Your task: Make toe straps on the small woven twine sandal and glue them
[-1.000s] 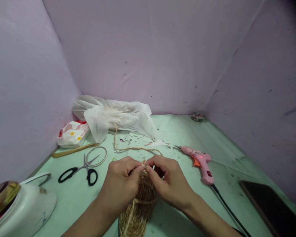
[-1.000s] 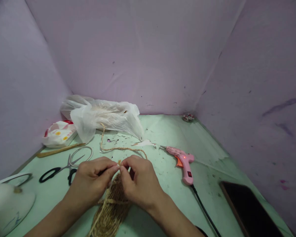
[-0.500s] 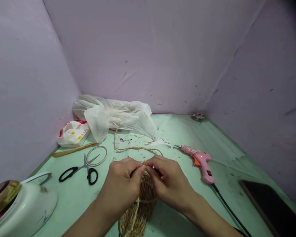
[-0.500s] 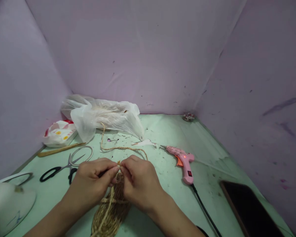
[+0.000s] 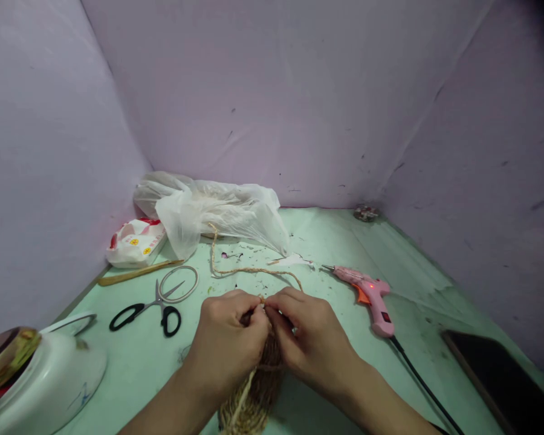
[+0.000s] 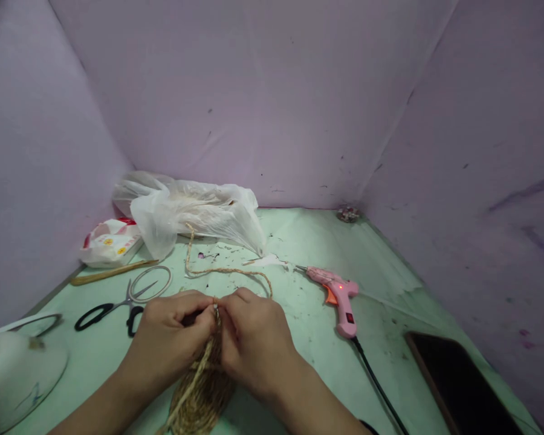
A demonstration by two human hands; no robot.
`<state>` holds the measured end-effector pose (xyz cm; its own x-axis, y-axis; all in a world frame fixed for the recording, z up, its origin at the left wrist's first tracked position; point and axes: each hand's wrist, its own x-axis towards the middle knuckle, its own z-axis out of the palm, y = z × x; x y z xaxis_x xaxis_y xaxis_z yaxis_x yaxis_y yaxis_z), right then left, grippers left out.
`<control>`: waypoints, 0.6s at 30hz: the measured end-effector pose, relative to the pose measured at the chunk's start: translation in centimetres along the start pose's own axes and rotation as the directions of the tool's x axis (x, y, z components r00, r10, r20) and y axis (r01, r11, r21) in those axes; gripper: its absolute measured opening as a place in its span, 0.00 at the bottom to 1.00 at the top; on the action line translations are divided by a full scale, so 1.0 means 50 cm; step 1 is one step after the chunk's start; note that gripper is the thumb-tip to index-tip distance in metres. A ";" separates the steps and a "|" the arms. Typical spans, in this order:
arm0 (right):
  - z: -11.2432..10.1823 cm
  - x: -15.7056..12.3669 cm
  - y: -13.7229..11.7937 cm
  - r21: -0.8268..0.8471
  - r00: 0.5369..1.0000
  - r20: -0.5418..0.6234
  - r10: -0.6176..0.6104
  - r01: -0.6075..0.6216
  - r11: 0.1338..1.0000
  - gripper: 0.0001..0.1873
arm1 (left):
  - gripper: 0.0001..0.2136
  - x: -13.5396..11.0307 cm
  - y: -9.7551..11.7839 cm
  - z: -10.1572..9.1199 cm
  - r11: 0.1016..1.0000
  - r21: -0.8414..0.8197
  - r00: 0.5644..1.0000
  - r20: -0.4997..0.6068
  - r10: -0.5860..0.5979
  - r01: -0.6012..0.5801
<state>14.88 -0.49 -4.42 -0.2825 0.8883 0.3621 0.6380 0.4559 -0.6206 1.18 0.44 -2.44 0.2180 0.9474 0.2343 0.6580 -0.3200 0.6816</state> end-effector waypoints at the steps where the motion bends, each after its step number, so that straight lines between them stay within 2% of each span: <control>1: 0.000 0.001 0.000 -0.002 1.000 0.001 0.006 -0.006 1.000 0.11 | 0.11 0.000 -0.001 0.001 1.000 -0.003 1.000 0.006 0.005 -0.005; 9: -0.003 0.004 -0.003 -0.005 0.999 0.002 0.047 -0.047 0.999 0.11 | 0.11 0.003 -0.009 0.000 0.988 -0.151 0.999 0.025 -0.025 0.028; 12: -0.006 0.001 -0.005 0.004 0.999 0.024 0.045 -0.045 0.999 0.11 | 0.08 0.006 -0.009 0.000 0.944 -0.286 0.987 0.043 -0.156 0.162; 15: -0.009 0.001 -0.005 0.027 0.999 0.037 0.037 -0.038 0.999 0.12 | 0.04 0.010 -0.006 0.000 0.818 -0.454 0.935 0.136 -0.329 0.354; 18: -0.008 0.005 -0.003 0.033 0.999 0.032 0.038 -0.039 0.999 0.12 | 0.04 0.012 -0.005 0.001 0.764 -0.492 0.908 0.175 -0.382 0.417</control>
<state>15.00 -0.38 -3.95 -0.2807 0.9063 0.3160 0.6242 0.4225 -0.6571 1.22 1.10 -2.49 0.0729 0.9829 -0.1690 0.2391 0.1473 0.9598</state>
